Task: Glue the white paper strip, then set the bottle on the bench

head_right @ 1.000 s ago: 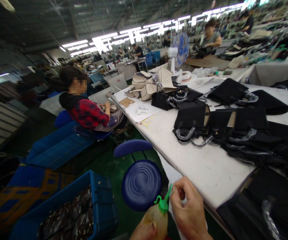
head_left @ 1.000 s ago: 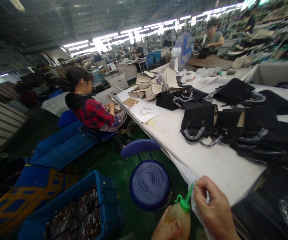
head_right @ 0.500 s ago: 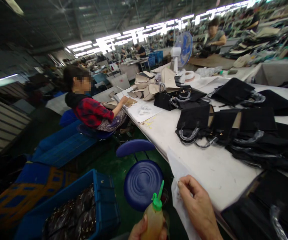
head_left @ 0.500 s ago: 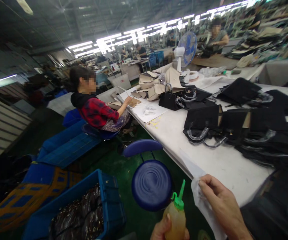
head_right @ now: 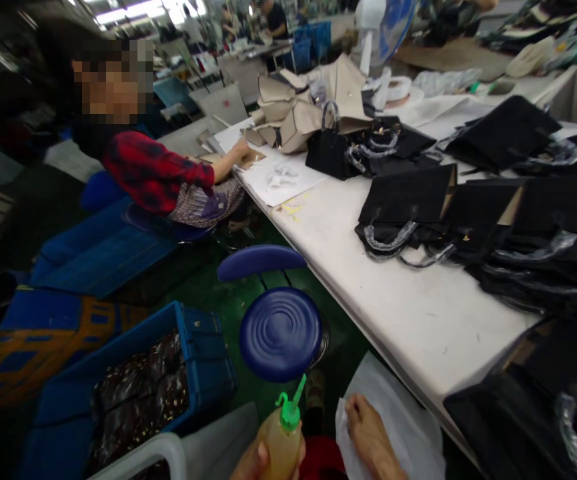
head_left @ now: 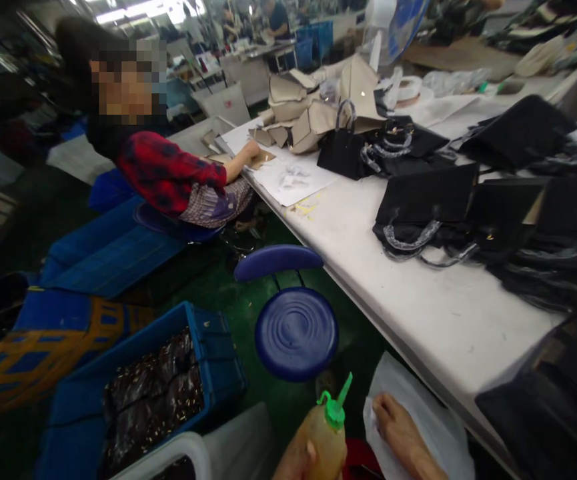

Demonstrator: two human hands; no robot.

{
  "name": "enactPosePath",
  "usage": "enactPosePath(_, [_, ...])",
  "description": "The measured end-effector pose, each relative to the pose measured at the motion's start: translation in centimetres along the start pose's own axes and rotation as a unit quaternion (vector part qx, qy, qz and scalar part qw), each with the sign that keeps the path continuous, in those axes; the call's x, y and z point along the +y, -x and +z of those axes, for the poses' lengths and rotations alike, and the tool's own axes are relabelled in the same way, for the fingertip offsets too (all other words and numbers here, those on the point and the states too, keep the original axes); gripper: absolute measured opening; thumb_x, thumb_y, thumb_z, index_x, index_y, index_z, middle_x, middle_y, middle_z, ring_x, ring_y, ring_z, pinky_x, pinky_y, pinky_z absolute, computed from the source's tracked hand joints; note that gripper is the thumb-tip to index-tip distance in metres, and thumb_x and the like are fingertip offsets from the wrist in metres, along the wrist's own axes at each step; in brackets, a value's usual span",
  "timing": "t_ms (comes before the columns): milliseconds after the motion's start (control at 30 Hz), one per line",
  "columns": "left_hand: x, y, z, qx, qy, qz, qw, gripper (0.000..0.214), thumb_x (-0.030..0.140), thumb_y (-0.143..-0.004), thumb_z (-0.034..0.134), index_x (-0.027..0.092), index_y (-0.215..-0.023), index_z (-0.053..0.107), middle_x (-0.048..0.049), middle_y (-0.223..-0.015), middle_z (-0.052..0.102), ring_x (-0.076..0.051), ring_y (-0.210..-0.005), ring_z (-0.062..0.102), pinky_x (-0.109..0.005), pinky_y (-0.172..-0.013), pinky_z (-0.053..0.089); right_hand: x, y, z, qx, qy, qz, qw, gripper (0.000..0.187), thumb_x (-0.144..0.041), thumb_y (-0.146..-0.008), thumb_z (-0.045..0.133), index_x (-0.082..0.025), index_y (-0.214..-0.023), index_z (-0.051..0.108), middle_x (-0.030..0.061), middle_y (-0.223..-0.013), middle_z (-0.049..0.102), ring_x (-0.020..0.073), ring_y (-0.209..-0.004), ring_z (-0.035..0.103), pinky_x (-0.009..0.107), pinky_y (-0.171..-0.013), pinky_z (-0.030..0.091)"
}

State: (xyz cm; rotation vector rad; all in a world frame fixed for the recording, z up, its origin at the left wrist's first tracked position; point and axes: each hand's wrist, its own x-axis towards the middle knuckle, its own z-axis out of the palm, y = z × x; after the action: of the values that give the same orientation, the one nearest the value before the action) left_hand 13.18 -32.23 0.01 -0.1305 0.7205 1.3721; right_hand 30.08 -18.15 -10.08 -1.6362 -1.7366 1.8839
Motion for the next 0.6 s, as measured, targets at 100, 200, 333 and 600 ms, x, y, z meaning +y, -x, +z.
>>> enactPosePath(100, [-1.3,-0.8,-2.8,0.015,0.014,0.007,1.0,0.064,0.043,-0.054,0.089,0.019,-0.107,0.062,-0.0044,-0.084,0.065,-0.015,-0.067,0.064,-0.024,-0.064,0.049,3.9,-2.1,1.1,-0.032,0.022,0.091,0.995,0.025,-0.047,-0.079,0.044,-0.025,-0.067,0.044,-0.0019,-0.044,0.047,0.0218,-0.045,0.05,0.033,-0.048,0.035])
enactPosePath(200, [-3.2,-1.9,-5.6,0.036,0.021,0.031,0.999,0.063,0.038,-0.044,0.093,0.018,-0.095,0.062,-0.0028,-0.082,0.064,-0.016,-0.067,0.064,-0.024,-0.063,0.049,6.9,-5.5,1.6,-0.026,0.083,0.146,0.985,0.018,-0.037,-0.081,0.044,-0.024,-0.069,0.047,0.0003,-0.045,0.053,0.0226,-0.044,0.053,0.033,-0.048,0.035])
enactPosePath(333, [-5.7,-2.5,-8.7,0.105,0.033,0.051,0.993,0.068,0.039,-0.042,0.093,0.017,-0.096,0.059,-0.002,-0.08,0.063,-0.014,-0.066,0.062,-0.021,-0.059,0.047,11.5,-11.4,1.5,-0.017,0.138,0.221,0.965,0.012,-0.027,-0.085,0.046,-0.022,-0.076,0.051,0.0025,-0.056,0.062,0.0209,-0.051,0.06,0.032,-0.053,0.04])
enactPosePath(600, [-7.5,-3.5,-12.4,0.189,0.048,0.012,0.981,0.068,0.033,-0.049,0.09,0.021,-0.107,0.056,-0.0041,-0.09,0.065,-0.011,-0.06,0.059,-0.017,-0.05,0.044,19.2,-20.9,0.3,0.113,0.138,0.282,0.943,0.02,-0.029,-0.095,0.053,-0.012,-0.105,0.056,0.0014,-0.075,0.064,0.0147,-0.065,0.063,0.03,-0.067,0.052])
